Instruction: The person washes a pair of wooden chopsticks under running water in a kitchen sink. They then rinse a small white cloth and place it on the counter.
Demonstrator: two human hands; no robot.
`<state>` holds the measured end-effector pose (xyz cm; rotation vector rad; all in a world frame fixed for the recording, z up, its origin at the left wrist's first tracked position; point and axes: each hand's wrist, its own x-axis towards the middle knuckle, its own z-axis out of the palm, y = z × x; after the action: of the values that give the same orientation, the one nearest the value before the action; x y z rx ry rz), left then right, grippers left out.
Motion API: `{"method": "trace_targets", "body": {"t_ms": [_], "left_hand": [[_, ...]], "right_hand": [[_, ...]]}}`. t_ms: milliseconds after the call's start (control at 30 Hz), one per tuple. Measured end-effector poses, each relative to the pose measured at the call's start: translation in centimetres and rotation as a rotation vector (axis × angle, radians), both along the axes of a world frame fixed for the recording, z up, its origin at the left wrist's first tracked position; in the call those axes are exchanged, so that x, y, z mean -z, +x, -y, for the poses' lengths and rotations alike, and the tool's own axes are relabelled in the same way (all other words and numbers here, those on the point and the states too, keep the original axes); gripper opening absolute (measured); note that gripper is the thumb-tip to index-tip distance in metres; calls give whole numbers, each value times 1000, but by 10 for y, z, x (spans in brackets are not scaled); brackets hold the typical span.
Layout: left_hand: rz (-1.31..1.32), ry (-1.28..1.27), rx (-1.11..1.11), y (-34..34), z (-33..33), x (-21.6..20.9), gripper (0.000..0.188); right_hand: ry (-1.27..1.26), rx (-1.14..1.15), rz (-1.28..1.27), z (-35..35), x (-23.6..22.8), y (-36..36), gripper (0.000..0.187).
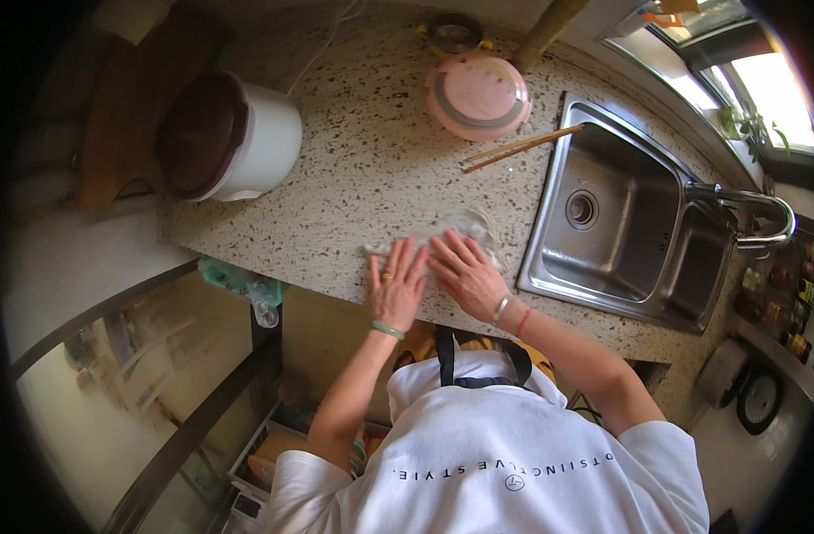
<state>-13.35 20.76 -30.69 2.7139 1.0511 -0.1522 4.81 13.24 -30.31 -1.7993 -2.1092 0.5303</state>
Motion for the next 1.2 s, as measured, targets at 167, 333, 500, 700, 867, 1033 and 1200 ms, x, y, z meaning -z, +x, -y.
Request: {"method": "trace_targets", "body": {"t_ms": [167, 333, 500, 700, 867, 1033, 1200], "left_hand": [[-56, 186, -217, -40, -57, -8, 57], [25, 175, -319, -25, -39, 5, 58], [73, -31, -117, 20, 40, 4, 61], [318, -224, 244, 82, 99, 4, 38], [445, -925, -115, 182, 143, -36, 26], [665, -1262, -176, 275, 190, -30, 29], [602, -1292, -412, 298, 199, -38, 30]], "right_hand": [[115, -140, -6, -93, 12, -31, 50], [160, -151, 19, -92, 12, -28, 47], [92, -65, -15, 14, 12, 17, 47], [7, 107, -157, 141, 17, 71, 42], [98, 645, -449, 208, 5, 146, 31], [31, 1036, -1363, 262, -18, 222, 22], [-75, 979, -1363, 275, -18, 233, 23]]}}
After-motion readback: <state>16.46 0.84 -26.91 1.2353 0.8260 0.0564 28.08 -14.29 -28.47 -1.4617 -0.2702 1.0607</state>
